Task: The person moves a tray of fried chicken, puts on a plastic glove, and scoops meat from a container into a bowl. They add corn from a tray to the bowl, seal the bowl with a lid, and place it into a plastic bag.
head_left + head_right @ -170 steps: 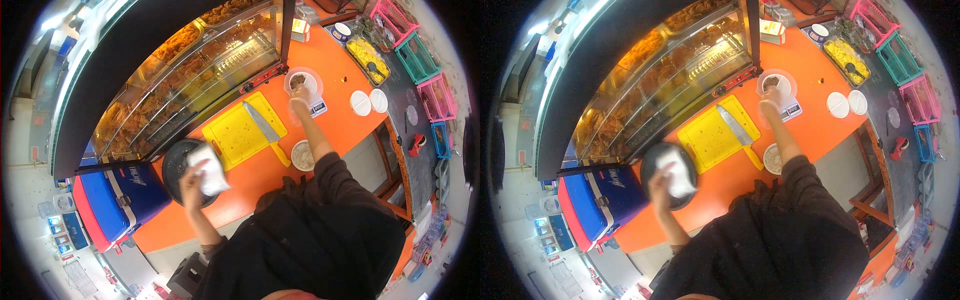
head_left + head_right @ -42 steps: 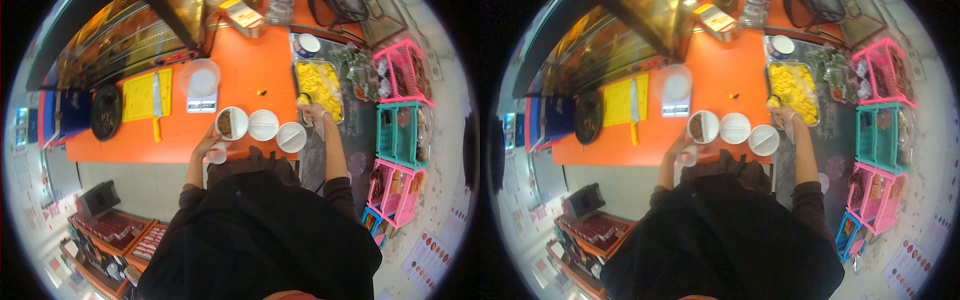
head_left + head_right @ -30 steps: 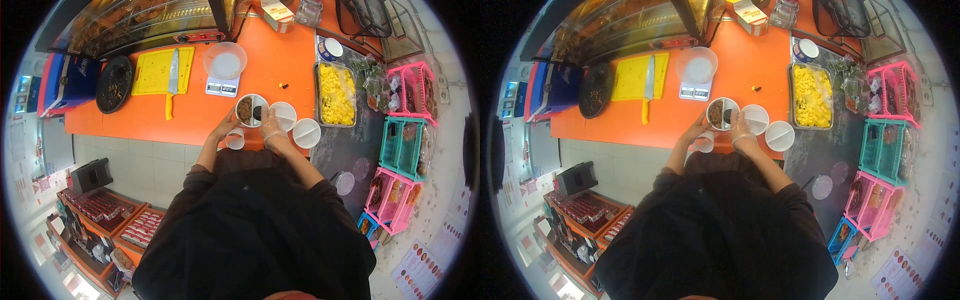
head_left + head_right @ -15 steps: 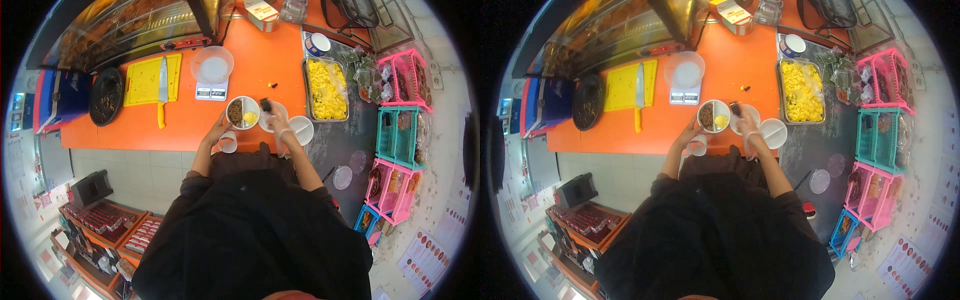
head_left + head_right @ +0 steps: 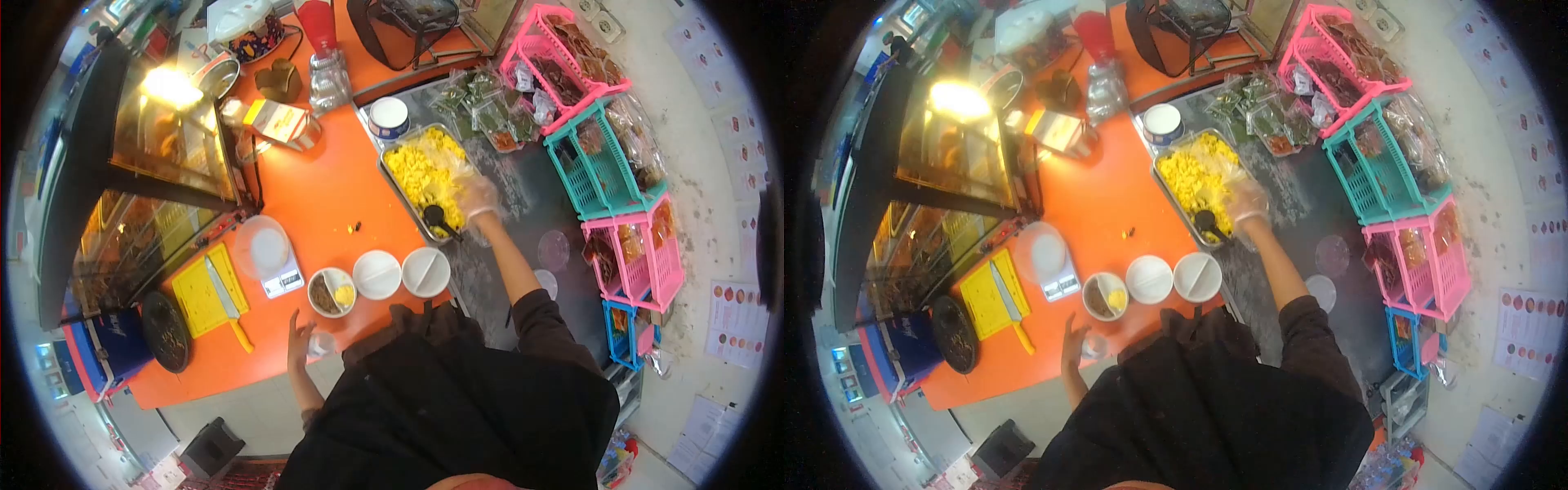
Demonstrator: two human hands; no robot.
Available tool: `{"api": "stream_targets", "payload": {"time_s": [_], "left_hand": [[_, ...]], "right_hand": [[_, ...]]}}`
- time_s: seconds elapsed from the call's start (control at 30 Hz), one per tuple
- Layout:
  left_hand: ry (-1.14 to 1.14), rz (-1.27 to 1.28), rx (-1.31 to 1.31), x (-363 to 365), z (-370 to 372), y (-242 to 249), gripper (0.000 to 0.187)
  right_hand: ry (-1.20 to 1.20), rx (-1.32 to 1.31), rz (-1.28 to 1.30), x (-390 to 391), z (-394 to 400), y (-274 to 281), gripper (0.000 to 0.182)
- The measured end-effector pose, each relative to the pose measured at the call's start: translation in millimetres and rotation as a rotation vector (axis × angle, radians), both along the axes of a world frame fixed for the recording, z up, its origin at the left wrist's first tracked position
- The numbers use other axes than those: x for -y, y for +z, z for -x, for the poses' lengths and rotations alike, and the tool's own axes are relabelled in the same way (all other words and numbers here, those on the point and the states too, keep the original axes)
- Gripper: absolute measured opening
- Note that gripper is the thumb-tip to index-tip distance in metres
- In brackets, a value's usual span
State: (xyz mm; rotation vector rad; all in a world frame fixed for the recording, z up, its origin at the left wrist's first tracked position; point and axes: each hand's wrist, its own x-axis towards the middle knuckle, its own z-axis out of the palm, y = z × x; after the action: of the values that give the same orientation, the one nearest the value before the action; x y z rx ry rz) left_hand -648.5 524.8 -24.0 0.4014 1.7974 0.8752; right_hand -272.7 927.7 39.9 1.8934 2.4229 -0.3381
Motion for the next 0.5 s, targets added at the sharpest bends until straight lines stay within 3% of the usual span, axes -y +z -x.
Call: {"api": "stream_targets", "payload": {"time_s": [0.03,0.13,0.17,0.2,0.27,0.3,0.37,0.4,0.43,0.5], "left_hand": [[0.030,0.072,-0.019,6.6,-1.8,10.5,0.059],[0.048,0.064,0.011,28.6,-13.2,31.4,0.056],[0.194,-0.026,0.133,40.4,-14.5,29.2,0.055],[0.340,-0.124,0.255,41.8,-17.4,26.9,0.053],[0.381,-0.205,0.283,35.3,-35.1,50.6,0.052],[0.408,-0.286,0.321,32.1,-43.1,60.0,0.052],[0.505,-0.276,0.331,35.0,-49.2,53.9,0.051],[0.586,-0.261,0.347,44.7,-52.4,52.9,0.051],[0.606,-0.252,0.335,47.4,-55.8,58.3,0.051],[0.714,-0.224,0.437,53.1,-59.7,66.5,0.049]], "right_hand": [[-0.170,-0.065,0.030,-29.2,-12.1,0.0,0.026],[-0.336,-0.154,-0.421,-125.3,-57.6,-43.7,0.032],[-0.388,-0.113,-0.548,-154.9,-66.8,-58.2,0.038],[-0.375,-0.125,-0.549,-177.6,-71.4,-63.4,0.038],[-0.384,-0.023,-0.642,-205.9,-70.8,-73.4,0.055],[-0.372,-0.033,-0.638,-212.0,-65.5,-64.4,0.055],[-0.502,0.072,-0.250,-218.9,-58.3,-46.0,0.068],[-0.503,0.099,-0.454,-223.9,-64.3,-73.3,0.062],[-0.485,0.094,-0.439,-224.0,-75.8,-77.5,0.062],[-0.305,-0.141,-0.590,-218.8,-78.9,-83.2,0.049]]}}
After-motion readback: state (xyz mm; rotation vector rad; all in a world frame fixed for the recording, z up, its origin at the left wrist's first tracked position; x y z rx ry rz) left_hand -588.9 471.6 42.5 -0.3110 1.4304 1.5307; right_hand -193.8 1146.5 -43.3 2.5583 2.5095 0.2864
